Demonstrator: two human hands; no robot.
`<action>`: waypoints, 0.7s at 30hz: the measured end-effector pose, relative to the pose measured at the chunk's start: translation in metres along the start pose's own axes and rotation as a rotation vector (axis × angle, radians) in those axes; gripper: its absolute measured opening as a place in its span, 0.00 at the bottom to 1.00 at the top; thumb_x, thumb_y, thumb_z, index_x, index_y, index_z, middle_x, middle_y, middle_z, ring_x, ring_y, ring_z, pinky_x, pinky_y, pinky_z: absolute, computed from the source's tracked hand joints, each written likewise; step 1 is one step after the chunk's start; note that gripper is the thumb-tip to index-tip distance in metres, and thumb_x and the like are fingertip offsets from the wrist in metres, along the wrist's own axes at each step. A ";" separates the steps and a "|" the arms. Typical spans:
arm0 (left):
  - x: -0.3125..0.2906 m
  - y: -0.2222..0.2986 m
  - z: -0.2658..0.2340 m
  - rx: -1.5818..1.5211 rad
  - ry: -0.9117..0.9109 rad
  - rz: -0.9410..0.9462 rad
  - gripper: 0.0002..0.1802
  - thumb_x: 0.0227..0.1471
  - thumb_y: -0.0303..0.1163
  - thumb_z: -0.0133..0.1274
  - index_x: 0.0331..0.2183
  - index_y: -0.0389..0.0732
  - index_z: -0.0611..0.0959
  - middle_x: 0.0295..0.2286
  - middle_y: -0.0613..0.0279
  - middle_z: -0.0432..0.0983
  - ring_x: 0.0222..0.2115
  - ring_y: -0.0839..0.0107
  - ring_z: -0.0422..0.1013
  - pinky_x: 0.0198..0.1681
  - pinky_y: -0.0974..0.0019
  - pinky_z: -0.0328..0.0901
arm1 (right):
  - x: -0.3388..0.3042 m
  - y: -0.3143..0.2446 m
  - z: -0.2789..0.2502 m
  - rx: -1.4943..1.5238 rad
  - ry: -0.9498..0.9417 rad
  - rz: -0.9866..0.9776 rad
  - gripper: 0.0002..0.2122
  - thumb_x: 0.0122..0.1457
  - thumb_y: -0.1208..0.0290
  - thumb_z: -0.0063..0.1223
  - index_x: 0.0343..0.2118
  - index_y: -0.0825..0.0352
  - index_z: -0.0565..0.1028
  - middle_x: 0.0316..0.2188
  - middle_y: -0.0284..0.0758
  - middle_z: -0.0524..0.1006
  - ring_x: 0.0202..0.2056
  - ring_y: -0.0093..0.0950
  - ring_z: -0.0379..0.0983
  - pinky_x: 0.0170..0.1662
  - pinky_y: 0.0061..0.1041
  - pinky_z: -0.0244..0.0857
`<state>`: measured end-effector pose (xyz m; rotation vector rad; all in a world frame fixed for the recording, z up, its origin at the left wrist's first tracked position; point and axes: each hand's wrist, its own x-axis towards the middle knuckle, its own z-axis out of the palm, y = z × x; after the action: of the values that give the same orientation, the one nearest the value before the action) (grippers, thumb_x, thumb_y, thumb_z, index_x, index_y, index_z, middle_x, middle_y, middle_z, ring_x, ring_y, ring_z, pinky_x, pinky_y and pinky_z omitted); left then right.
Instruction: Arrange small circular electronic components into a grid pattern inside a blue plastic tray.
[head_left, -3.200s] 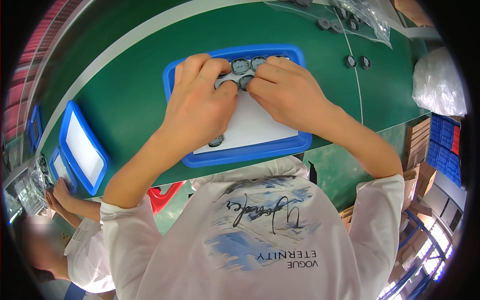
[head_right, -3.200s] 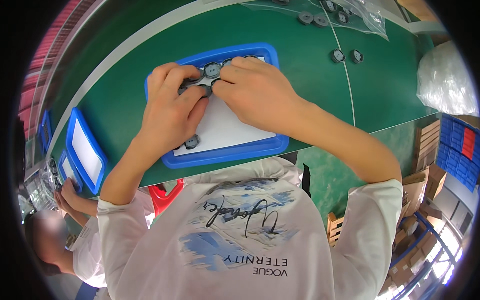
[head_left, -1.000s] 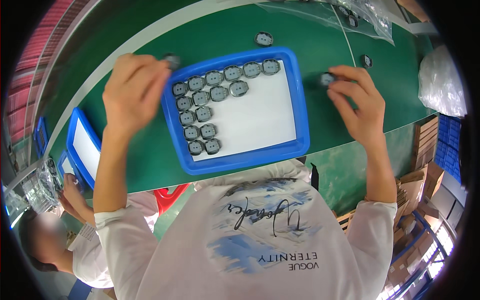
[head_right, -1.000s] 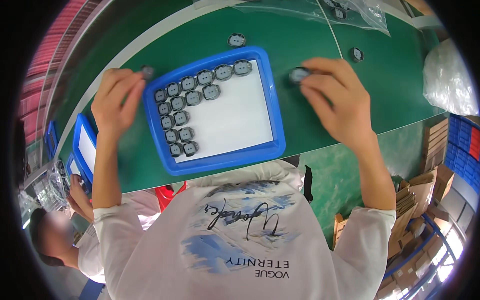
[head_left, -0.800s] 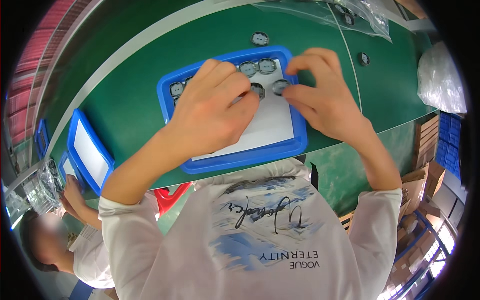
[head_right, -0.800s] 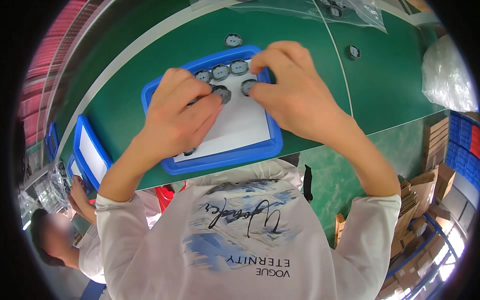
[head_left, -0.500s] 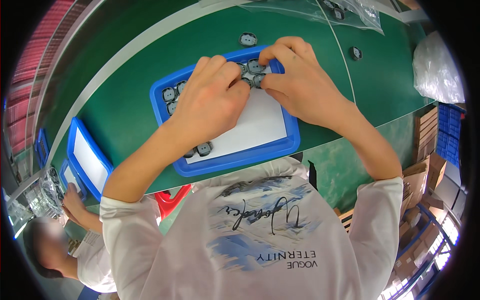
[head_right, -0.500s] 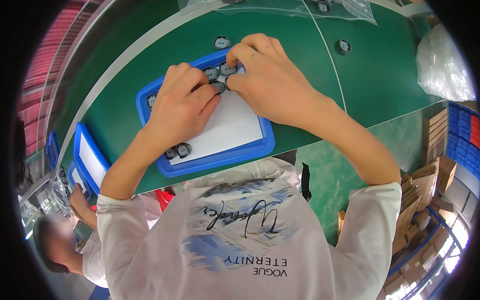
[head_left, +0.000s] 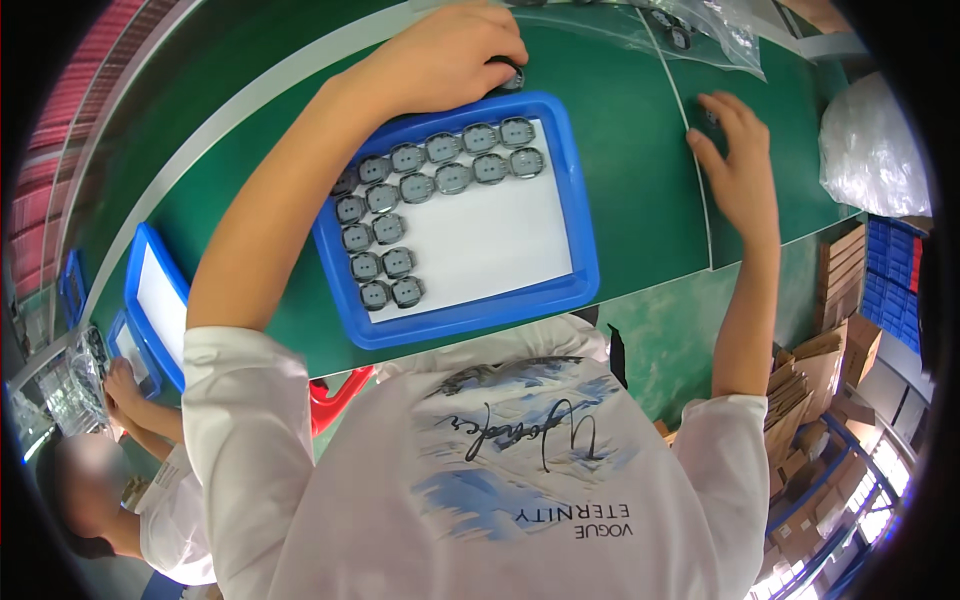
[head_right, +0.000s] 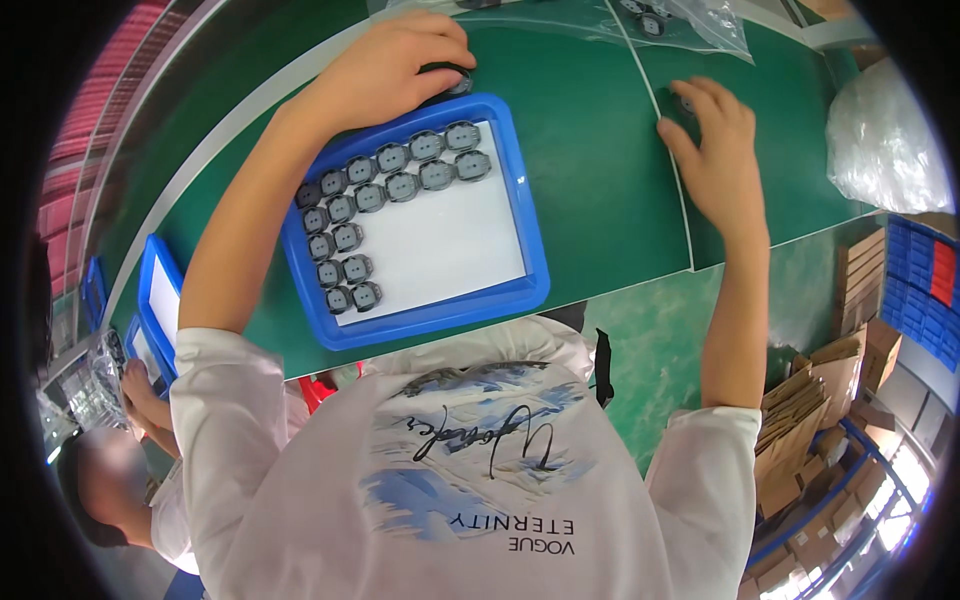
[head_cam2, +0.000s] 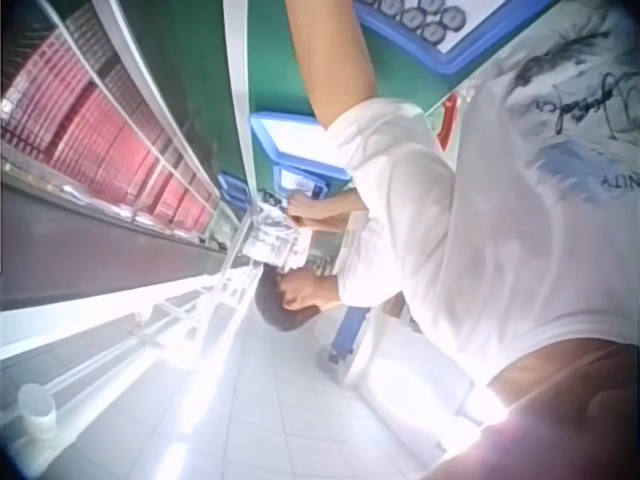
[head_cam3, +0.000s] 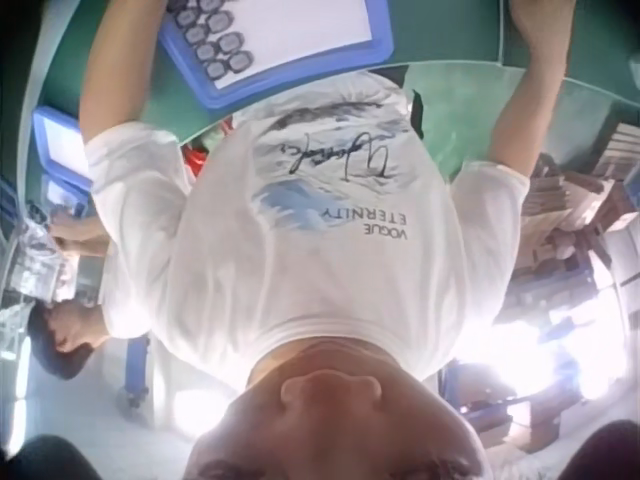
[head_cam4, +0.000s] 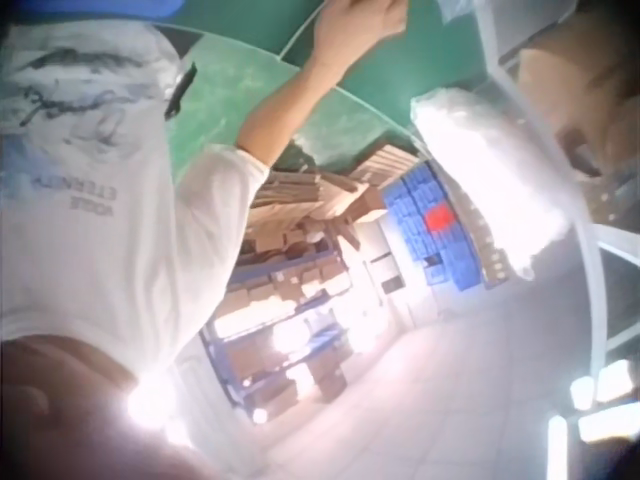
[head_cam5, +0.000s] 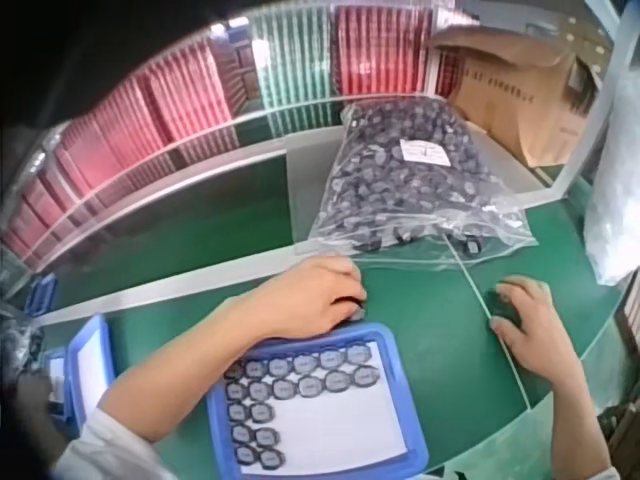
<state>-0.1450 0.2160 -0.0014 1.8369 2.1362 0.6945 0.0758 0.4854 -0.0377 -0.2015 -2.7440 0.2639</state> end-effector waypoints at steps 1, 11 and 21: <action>-0.003 -0.008 0.004 -0.002 0.005 0.008 0.08 0.48 0.25 0.52 0.32 0.33 0.81 0.34 0.41 0.75 0.38 0.48 0.75 0.44 0.49 0.69 | -0.009 -0.003 0.002 0.026 -0.019 0.029 0.18 0.60 0.71 0.58 0.54 0.62 0.76 0.56 0.40 0.73 0.55 0.42 0.68 0.56 0.35 0.64; -0.062 -0.047 -0.005 0.084 0.110 -0.179 0.09 0.54 0.25 0.57 0.38 0.34 0.84 0.37 0.61 0.76 0.38 0.64 0.74 0.43 0.66 0.68 | -0.026 -0.051 0.003 0.355 -0.014 0.006 0.10 0.54 0.79 0.62 0.39 0.68 0.79 0.46 0.36 0.77 0.47 0.36 0.74 0.50 0.30 0.69; -0.126 -0.022 0.002 0.215 0.373 -0.267 0.10 0.51 0.29 0.62 0.37 0.37 0.84 0.35 0.59 0.76 0.38 0.60 0.73 0.42 0.61 0.70 | -0.016 -0.060 0.013 0.355 -0.027 -0.049 0.07 0.55 0.81 0.61 0.37 0.71 0.79 0.44 0.36 0.78 0.41 0.33 0.75 0.46 0.28 0.69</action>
<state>-0.1400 0.0913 -0.0300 1.5652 2.7275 0.8219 0.0798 0.4217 -0.0424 -0.0351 -2.6667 0.7343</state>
